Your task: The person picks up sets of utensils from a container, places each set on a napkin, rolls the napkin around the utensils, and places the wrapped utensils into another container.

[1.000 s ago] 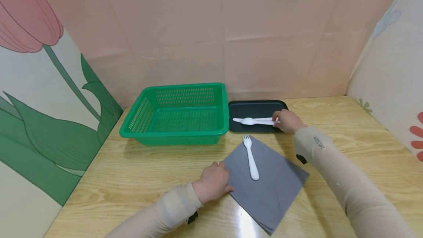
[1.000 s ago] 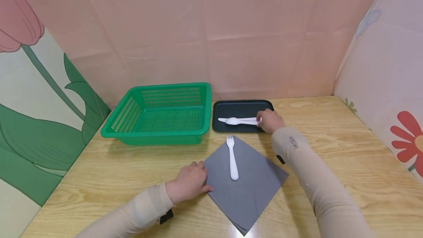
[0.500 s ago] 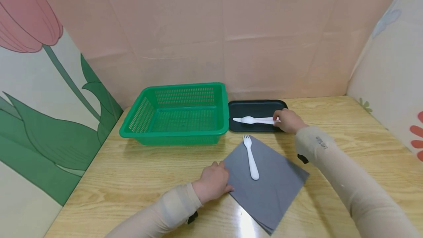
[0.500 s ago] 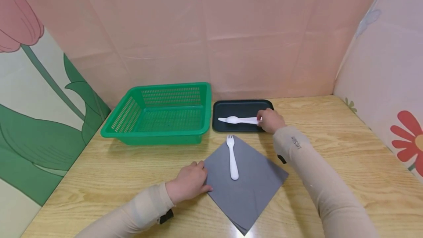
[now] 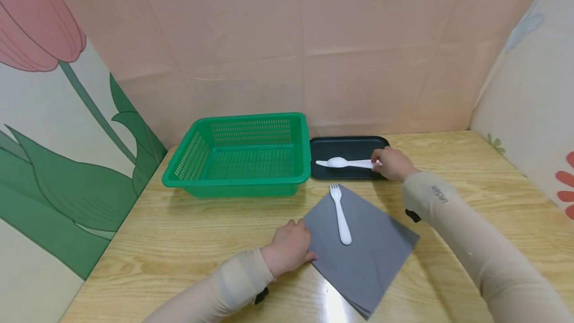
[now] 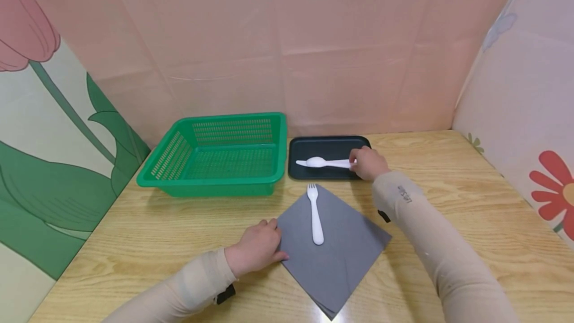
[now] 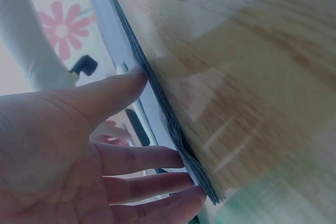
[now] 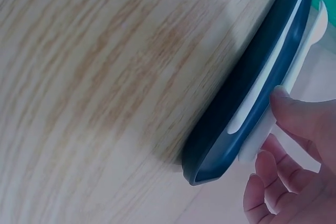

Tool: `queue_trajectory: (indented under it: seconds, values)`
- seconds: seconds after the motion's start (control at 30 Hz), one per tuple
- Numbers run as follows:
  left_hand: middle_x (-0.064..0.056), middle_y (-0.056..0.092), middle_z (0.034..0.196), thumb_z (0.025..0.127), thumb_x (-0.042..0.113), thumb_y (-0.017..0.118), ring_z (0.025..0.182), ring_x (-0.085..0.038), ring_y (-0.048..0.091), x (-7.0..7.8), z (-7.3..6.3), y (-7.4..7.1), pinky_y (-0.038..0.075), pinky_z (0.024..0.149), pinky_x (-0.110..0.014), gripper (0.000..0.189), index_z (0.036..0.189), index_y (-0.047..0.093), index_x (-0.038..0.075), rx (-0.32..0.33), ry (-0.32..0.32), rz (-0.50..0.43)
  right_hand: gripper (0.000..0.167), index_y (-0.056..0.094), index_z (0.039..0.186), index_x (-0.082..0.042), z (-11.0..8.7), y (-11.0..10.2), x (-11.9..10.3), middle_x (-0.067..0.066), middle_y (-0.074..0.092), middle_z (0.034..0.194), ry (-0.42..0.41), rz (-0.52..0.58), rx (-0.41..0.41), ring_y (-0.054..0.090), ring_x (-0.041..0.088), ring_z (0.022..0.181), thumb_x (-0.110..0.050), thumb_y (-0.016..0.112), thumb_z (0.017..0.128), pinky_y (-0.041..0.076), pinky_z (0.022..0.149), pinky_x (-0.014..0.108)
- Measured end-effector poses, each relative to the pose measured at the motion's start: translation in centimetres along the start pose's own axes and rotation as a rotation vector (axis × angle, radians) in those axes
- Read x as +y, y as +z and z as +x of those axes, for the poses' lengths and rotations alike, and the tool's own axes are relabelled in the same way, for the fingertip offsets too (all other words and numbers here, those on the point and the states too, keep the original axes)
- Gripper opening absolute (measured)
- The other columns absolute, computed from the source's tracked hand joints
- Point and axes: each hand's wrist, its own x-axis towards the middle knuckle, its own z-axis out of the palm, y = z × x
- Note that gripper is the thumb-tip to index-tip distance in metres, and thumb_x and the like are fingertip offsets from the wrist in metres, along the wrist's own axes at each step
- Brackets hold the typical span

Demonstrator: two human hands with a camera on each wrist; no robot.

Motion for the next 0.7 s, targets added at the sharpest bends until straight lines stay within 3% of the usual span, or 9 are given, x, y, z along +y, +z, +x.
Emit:
queue_trajectory:
  seconds: [0.7]
  values:
    - [0.000,0.057,0.085,0.079,0.056,0.063,0.074,-0.012,0.054,-0.06,-0.02,0.19,0.045,0.050,-0.024,0.046,0.082,0.069,0.010,0.019,-0.003,-0.012,0.017,0.061,0.098,0.002,-0.36,-0.19,0.16,0.020,0.061,0.093,-0.047,0.007,0.023,0.058,0.031,0.085,-0.009,0.064,0.086,0.047,0.074,0.045]
